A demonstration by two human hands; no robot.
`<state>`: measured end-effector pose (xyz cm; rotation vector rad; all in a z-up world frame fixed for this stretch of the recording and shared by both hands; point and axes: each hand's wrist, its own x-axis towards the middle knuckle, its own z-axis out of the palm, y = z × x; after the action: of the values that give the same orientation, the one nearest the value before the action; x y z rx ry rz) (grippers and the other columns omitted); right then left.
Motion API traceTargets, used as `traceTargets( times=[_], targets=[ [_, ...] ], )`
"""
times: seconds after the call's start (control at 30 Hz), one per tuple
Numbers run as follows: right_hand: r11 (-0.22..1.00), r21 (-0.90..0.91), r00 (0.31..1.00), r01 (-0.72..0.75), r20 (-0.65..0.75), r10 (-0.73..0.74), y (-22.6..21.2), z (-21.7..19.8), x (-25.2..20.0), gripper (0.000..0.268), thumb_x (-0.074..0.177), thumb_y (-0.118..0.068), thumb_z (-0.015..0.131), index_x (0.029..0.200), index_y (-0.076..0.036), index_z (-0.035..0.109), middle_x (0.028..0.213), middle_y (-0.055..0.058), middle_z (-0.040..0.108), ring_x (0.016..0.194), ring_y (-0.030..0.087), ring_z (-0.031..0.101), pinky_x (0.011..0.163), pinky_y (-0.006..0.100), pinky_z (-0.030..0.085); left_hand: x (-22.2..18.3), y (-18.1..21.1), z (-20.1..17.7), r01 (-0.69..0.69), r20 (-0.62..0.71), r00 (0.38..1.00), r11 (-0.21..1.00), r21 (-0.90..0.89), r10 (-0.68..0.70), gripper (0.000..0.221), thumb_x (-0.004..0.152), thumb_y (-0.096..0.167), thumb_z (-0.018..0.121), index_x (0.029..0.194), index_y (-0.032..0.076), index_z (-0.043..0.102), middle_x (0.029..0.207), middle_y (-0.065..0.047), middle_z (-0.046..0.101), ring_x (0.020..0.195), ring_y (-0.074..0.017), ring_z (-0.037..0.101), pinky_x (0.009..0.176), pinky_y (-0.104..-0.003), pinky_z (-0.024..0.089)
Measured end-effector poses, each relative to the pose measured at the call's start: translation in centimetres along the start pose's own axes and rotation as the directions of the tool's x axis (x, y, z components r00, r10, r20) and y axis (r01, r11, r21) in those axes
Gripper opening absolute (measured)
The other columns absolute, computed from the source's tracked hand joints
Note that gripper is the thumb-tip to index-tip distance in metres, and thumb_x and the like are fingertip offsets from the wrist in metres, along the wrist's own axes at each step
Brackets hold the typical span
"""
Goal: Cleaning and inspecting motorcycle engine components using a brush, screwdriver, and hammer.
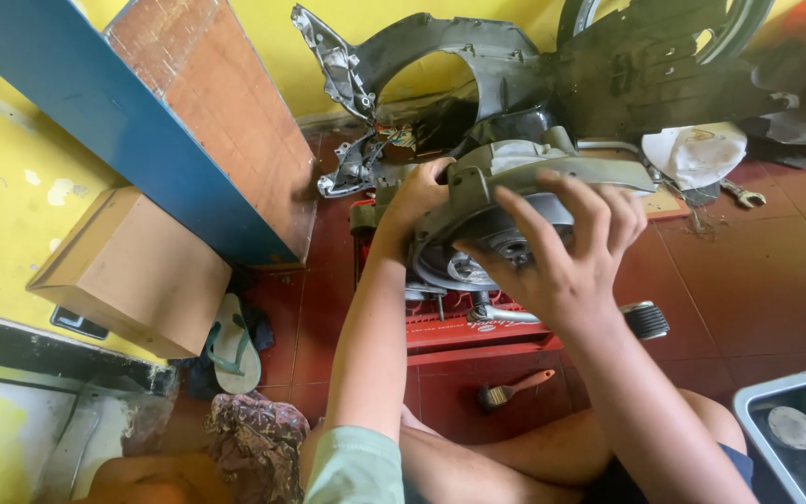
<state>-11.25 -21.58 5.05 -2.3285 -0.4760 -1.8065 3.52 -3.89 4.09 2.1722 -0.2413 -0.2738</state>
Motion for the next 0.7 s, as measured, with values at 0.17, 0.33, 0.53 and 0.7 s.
traceTargets(
  times=[0.17, 0.33, 0.53, 0.7],
  targets=[
    [0.992, 0.096, 0.980, 0.083, 0.171, -0.099, -0.1, -0.8, 4.6, 0.055, 0.102, -0.066, 0.077, 0.124, -0.014, 0.075, 0.135, 0.016, 0.068, 0.125, 0.040, 0.063, 0.118, 0.056, 0.022, -1.1, 0.6, -0.3, -0.079, -0.016, 0.997, 0.995, -0.067, 0.078, 0.080, 0.064, 0.061, 0.064, 0.128, 0.013, 0.068, 0.125, -0.008, 0.074, 0.115, -0.0235, 0.068, 0.095, -0.039, 0.052],
    [0.977, 0.205, 0.995, -0.061, -0.065, 0.075, -0.5, -0.2, 0.8, 0.053, 0.098, -0.050, 0.074, 0.122, -0.003, 0.070, 0.137, 0.026, 0.054, 0.127, 0.049, 0.051, 0.109, 0.062, 0.045, -2.5, 1.4, -0.6, -0.104, -0.029, 0.994, 0.984, -0.146, 0.101, 0.083, 0.062, 0.062, 0.062, 0.127, 0.010, 0.069, 0.125, -0.008, 0.075, 0.112, -0.0213, 0.070, 0.092, -0.036, 0.053],
    [0.999, 0.032, 0.974, 0.000, 0.228, -0.007, -1.3, -1.2, 3.5, 0.093, 0.090, -0.085, 0.076, 0.150, -0.015, 0.061, 0.154, 0.025, 0.044, 0.143, 0.045, 0.044, 0.113, 0.058, 0.039, -1.2, 0.1, 0.0, -0.131, -0.019, 0.991, 0.989, -0.075, 0.130, 0.066, 0.067, 0.055, 0.062, 0.119, 0.015, 0.071, 0.112, -0.005, 0.077, 0.104, -0.0192, 0.070, 0.088, -0.034, 0.052],
    [0.986, 0.006, 0.964, 0.168, 0.206, -0.166, -1.6, 0.6, 5.4, 0.061, 0.087, -0.073, 0.084, 0.119, -0.022, 0.075, 0.121, -0.001, 0.072, 0.099, 0.026, 0.062, 0.093, 0.046, 0.038, -2.1, -0.6, -0.4, -0.311, -0.092, 0.950, 0.923, -0.228, 0.298, 0.056, 0.074, 0.046, 0.062, 0.116, 0.010, 0.071, 0.101, -0.004, 0.075, 0.096, -0.0153, 0.066, 0.083, -0.031, 0.054]
  ],
)
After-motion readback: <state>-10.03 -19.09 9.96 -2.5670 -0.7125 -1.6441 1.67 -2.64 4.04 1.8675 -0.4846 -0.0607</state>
